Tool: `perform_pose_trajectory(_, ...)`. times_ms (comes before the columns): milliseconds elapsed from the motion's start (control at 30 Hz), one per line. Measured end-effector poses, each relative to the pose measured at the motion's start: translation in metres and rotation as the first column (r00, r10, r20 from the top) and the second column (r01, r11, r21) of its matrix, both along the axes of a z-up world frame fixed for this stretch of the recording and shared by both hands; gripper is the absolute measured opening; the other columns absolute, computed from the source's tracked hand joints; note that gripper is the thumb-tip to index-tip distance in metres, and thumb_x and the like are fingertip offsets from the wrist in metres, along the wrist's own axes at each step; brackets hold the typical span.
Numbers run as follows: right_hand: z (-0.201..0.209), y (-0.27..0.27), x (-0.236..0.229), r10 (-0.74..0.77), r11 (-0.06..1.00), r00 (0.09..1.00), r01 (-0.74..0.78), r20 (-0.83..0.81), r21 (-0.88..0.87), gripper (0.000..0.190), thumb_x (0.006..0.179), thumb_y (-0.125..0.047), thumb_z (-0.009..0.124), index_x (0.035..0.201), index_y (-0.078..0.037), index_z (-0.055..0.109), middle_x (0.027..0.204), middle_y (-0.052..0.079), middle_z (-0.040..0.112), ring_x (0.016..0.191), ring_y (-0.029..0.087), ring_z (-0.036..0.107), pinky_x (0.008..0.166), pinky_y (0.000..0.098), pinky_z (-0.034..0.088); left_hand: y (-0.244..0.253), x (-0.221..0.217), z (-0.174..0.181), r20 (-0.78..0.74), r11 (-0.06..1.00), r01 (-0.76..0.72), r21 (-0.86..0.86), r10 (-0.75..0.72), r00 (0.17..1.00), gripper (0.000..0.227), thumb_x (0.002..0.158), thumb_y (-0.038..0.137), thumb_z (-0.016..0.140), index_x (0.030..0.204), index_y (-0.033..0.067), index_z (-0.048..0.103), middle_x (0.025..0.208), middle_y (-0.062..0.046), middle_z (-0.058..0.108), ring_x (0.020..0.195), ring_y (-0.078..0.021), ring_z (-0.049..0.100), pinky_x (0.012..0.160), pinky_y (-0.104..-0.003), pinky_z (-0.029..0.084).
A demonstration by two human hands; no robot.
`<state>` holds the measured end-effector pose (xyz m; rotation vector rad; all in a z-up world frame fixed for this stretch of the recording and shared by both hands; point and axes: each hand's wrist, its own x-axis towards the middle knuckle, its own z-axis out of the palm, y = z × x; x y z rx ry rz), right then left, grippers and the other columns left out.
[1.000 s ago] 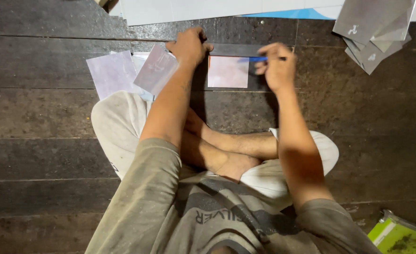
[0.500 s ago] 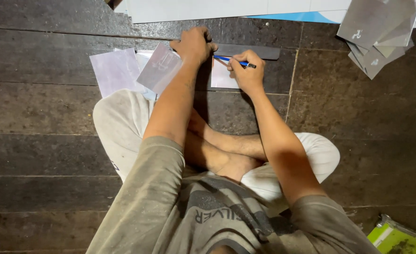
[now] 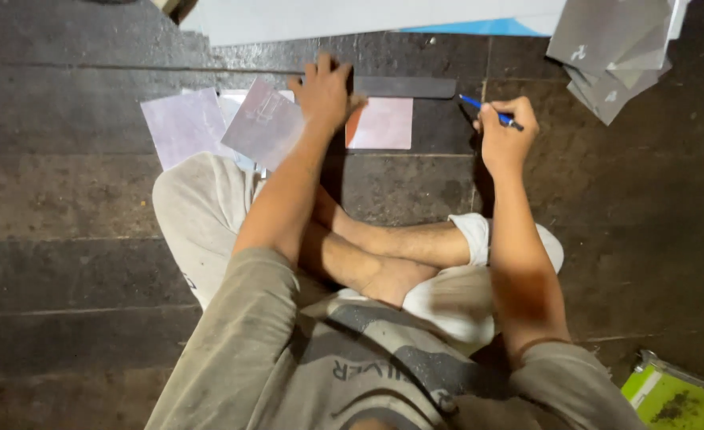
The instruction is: Marking lines on small pieces of paper using a ruler and a pen while sitting on the floor.
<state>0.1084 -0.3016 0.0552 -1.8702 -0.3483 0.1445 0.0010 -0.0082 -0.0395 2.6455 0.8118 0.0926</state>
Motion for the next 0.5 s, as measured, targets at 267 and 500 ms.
perform_pose_trajectory(267, -0.008, 0.002, -0.010, 0.609, 0.697, 0.565, -0.046, 0.556, -0.716, 0.019, 0.098, -0.013, 0.069, 0.115, -0.013, 0.076, 0.084, 0.010, 0.058, 0.090, 0.036, 0.062, 0.090, 0.0494, 0.046, -0.024, -0.028, 0.009, -0.181, 0.879, 0.415, -0.234, -0.459, 0.870, 0.041, 0.083, 0.034, 0.083, 0.114, 0.0239, 0.058, 0.106, 0.000, 0.074, 0.108, -0.0263, 0.071, 0.098, -0.057, 0.042)
perform_pose_trajectory(500, 0.021, -0.009, -0.040, 0.682, 0.427, 0.730, -0.339, 0.053, -0.838, 0.084, 0.074, -0.060, 0.081, 0.148, -0.025, 0.058, 0.117, 0.011, 0.055, 0.092, 0.046, 0.070, 0.075, 0.0605, 0.059, -0.043, -0.053, 0.042, -0.041, 0.725, 0.311, -0.614, -0.424, 0.905, 0.035, 0.075, 0.029, 0.090, 0.099, 0.0204, 0.066, 0.093, -0.009, 0.076, 0.099, -0.0369, 0.074, 0.085, -0.050, 0.056)
